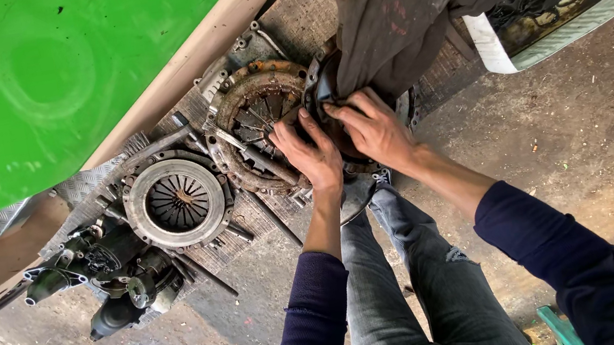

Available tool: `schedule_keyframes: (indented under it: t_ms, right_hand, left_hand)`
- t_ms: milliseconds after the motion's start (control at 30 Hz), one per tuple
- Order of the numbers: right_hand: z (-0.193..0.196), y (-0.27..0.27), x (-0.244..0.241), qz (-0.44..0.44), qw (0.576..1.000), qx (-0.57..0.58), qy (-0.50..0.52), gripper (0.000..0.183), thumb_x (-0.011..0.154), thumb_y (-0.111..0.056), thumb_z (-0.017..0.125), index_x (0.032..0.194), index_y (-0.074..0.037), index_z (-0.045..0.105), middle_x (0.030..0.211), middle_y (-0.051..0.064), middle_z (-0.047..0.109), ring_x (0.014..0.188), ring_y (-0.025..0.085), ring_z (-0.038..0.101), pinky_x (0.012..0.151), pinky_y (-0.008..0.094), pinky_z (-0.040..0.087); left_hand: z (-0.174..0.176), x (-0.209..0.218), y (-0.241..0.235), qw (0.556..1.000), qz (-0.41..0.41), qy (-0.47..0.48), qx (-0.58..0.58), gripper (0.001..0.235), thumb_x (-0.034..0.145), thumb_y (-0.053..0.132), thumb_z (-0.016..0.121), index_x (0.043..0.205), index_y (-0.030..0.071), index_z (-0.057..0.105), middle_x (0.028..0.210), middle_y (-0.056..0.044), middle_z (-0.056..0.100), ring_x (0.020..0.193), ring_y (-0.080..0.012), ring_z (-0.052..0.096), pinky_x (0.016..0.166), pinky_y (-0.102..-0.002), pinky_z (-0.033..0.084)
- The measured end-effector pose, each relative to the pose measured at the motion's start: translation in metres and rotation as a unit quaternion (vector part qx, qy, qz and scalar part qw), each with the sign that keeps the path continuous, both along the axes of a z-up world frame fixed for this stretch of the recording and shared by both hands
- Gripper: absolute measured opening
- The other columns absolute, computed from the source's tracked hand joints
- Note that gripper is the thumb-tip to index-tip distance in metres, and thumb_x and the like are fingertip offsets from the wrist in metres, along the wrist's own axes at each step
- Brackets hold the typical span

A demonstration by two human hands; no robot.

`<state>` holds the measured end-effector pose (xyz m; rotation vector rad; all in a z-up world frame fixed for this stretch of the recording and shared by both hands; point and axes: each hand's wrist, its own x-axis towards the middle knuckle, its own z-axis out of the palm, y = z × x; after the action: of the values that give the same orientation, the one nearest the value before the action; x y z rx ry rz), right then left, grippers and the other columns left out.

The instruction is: The person wipes a clutch assembly with a rag, then uses a metal bar to scrape and clean the surface of another clutch assembly. The person handles multiple clutch parts and tools on a metal platform.

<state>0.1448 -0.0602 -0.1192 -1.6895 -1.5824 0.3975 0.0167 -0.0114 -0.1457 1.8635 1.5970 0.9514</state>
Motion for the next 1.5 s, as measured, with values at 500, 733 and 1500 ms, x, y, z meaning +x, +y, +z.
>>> schedule_keyframes:
  t_ms: [500,733,1500]
  right_hand:
    - [0.014,-0.013,0.0,0.045,0.997,-0.057,0.041,0.029,0.093,0.005,0.065,0.119,-0.006,0.07,0.103,0.009,0.061,0.097,0.028,0.061,0.091,0.041,0.055]
    - [-0.001,-0.035,-0.002,0.083,0.993,-0.065,-0.046,0.037,0.087,0.007,0.065,0.122,-0.007,0.066,0.099,0.011,0.054,0.093,0.029,0.059,0.088,0.044,0.054]
    - [0.012,0.019,-0.006,-0.076,0.989,-0.06,0.114,0.02,0.102,-0.001,0.067,0.121,-0.005,0.072,0.099,0.014,0.058,0.088,0.028,0.063,0.076,0.042,0.053]
  left_hand:
    - [0.029,0.006,0.006,0.999,-0.007,-0.043,-0.022,0.019,0.11,0.017,0.051,0.106,-0.001,0.056,0.098,-0.017,0.056,0.092,-0.0324,0.048,0.085,-0.047,0.043]
    - [0.02,0.003,0.002,0.998,-0.003,-0.051,-0.043,0.021,0.11,0.018,0.052,0.104,-0.002,0.054,0.098,-0.018,0.055,0.092,-0.0326,0.048,0.086,-0.048,0.041]
    - [0.024,0.005,0.003,0.995,0.015,-0.032,-0.093,0.029,0.109,0.026,0.055,0.105,-0.003,0.059,0.097,-0.015,0.059,0.093,-0.0283,0.05,0.085,-0.045,0.046]
